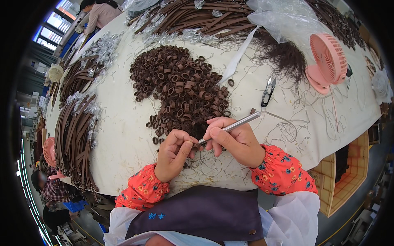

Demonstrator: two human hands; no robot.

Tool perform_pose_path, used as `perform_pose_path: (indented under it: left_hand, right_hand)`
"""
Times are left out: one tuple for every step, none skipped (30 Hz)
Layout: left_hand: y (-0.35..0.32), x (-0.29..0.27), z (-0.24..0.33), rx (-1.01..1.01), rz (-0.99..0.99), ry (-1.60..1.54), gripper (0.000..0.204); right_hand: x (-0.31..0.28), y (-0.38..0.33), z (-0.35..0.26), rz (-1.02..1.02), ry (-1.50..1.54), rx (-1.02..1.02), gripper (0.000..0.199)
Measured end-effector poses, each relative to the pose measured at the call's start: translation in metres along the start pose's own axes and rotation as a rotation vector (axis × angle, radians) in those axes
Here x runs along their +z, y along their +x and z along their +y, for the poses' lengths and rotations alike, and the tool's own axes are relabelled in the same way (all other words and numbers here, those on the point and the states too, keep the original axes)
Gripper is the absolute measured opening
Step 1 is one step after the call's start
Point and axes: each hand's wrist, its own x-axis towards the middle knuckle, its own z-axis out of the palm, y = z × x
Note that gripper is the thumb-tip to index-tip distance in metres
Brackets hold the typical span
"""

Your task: The person uses a metal tool to manipulate small brown cylindrical objects and dark hair strands on a white table. They repeatedly pick up a cylinder, insert the tool, and appear to secure or attach hair to it. The workspace contains piles of these cylinders, loose hair, and plastic packaging.

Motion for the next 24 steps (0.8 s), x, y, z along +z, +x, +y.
perform_pose_path:
  left_hand:
    - [0.000,0.000,0.000,0.003,-0.001,-0.004,0.009]
    - [0.000,0.000,0.000,0.005,-0.003,-0.008,0.009]
    - [0.000,0.000,0.000,0.006,0.001,-0.014,0.009]
    - [0.000,0.000,0.000,0.007,0.003,-0.021,0.010]
    - [0.001,0.001,0.001,0.007,0.005,-0.027,0.010]
    - [0.001,0.003,0.002,0.015,0.029,-0.043,0.009]
    - [0.001,0.006,0.003,0.022,0.055,-0.058,0.009]
    - [0.001,0.007,0.004,0.030,0.081,-0.073,0.009]
    - [0.001,0.006,0.002,0.037,0.069,-0.058,0.010]
    - [0.000,0.005,0.000,0.045,0.058,-0.045,0.012]
    - [0.001,0.004,-0.001,0.052,0.047,-0.031,0.013]
    - [0.001,0.004,0.000,0.047,0.060,-0.066,0.014]
    - [0.002,0.006,0.004,0.042,0.071,-0.102,0.015]
    - [0.003,0.007,0.005,0.037,0.082,-0.137,0.017]
    - [0.003,0.005,0.004,0.020,0.069,-0.093,0.017]
    - [0.003,0.002,0.003,0.003,0.056,-0.049,0.017]
    - [0.002,0.000,0.002,-0.014,0.042,-0.005,0.017]
    - [0.003,-0.001,0.002,-0.013,0.049,0.015,0.016]
    - [0.003,-0.002,0.002,-0.012,0.058,0.034,0.015]
    - [0.003,-0.002,0.003,-0.012,0.066,0.053,0.015]
    - [0.003,-0.003,0.001,0.015,0.061,0.072,0.014]
    - [0.003,-0.004,-0.002,0.043,0.057,0.091,0.014]
    - [0.004,-0.005,-0.003,0.070,0.053,0.110,0.013]
    - [0.003,-0.003,-0.002,0.053,0.051,0.036,0.013]
  right_hand:
    - [0.000,0.000,0.001,0.013,0.014,-0.012,0.025]
    - [-0.001,-0.001,0.002,0.026,0.029,-0.024,0.022]
    - [-0.001,-0.002,0.002,0.038,0.043,-0.036,0.020]
    - [0.001,-0.003,0.004,0.066,-0.055,-0.030,0.016]
    - [0.004,-0.004,0.005,0.093,-0.153,-0.024,0.014]
    - [0.007,-0.004,0.006,0.120,-0.251,-0.017,0.016]
    - [0.010,-0.002,0.008,0.105,-0.367,-0.096,0.020]
    - [0.012,0.000,0.010,0.089,-0.483,-0.175,0.026]
    - [0.013,0.002,0.010,0.074,-0.599,-0.255,0.031]
    - [0.013,0.002,0.010,0.053,-0.625,-0.279,0.039]
    - [0.012,0.003,0.009,0.061,-0.633,-0.308,0.039]
    - [0.011,0.003,0.008,0.069,-0.641,-0.338,0.039]
    - [0.010,0.004,0.007,0.079,-0.649,-0.367,0.039]
    - [0.009,0.005,0.006,0.081,-0.674,-0.427,0.039]
    - [0.008,0.007,0.006,0.083,-0.698,-0.487,0.039]
    - [0.008,0.009,0.006,0.086,-0.721,-0.547,0.039]
    - [0.008,0.009,0.006,0.085,-0.724,-0.558,0.039]
    - [0.008,0.008,0.007,0.084,-0.727,-0.570,0.039]
    - [0.008,0.009,0.007,0.082,-0.729,-0.581,0.038]
    - [0.009,0.009,0.007,0.083,-0.719,-0.569,0.039]
    - [0.010,0.008,0.007,0.085,-0.710,-0.557,0.039]
    - [0.011,0.008,0.007,0.085,-0.700,-0.545,0.039]
    - [0.012,0.007,0.007,0.080,-0.697,-0.533,0.040]
    - [0.012,0.007,0.006,0.074,-0.694,-0.521,0.040]
